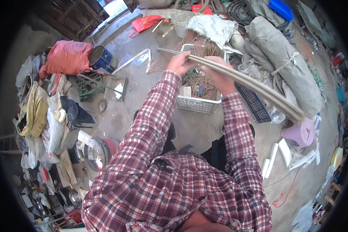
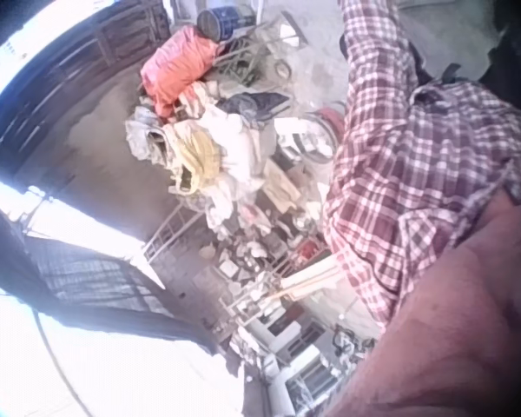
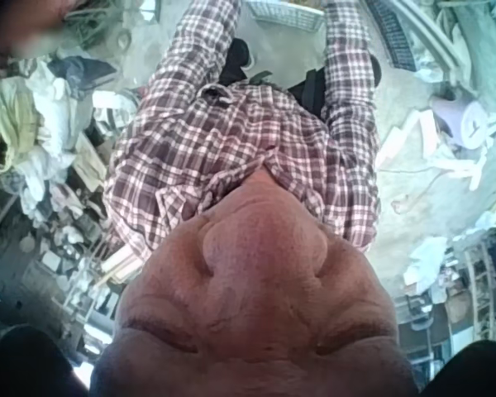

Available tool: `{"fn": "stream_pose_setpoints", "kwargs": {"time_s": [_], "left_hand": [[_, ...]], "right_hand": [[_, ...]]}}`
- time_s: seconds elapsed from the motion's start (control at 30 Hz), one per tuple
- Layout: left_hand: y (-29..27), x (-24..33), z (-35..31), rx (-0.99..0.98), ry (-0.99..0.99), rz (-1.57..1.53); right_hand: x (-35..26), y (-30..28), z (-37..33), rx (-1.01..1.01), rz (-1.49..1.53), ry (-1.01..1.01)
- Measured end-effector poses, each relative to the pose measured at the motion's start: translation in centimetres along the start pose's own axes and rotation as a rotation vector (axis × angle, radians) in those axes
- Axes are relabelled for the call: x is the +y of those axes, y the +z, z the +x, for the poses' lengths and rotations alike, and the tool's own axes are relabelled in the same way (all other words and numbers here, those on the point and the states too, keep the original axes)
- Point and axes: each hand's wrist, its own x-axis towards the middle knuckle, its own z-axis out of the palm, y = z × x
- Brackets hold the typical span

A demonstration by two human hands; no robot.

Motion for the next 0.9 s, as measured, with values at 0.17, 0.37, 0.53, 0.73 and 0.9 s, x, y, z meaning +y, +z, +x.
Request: {"fn": "stream_pose_setpoints", "kwargs": {"time_s": [0.17, 0.37, 0.53, 0.73, 0.9], "left_hand": [[-1.7, 2.7, -6.9, -0.102, 0.036, 0.092], [-7.6, 6.0, -21.7, -0.117, 0.223, 0.275], [-11.9, 7.9, -32.5, -0.075, 0.188, 0.280], [-16.4, 10.4, -36.2, 0.006, 0.032, 0.433], [-19.0, 9.4, -37.9, 0.105, -0.193, 0.433]], "right_hand": [[0.9, 8.8, 1.7, -0.078, -0.165, -0.287], [-4.3, 17.5, 0.2, -0.206, -0.450, -0.274], [-7.1, 22.6, -2.8, -0.309, -0.538, -0.351], [-5.8, 27.3, -5.1, -0.515, -0.440, -0.422], [1.1, 25.1, -4.7, -0.497, -0.214, -0.074]]}}
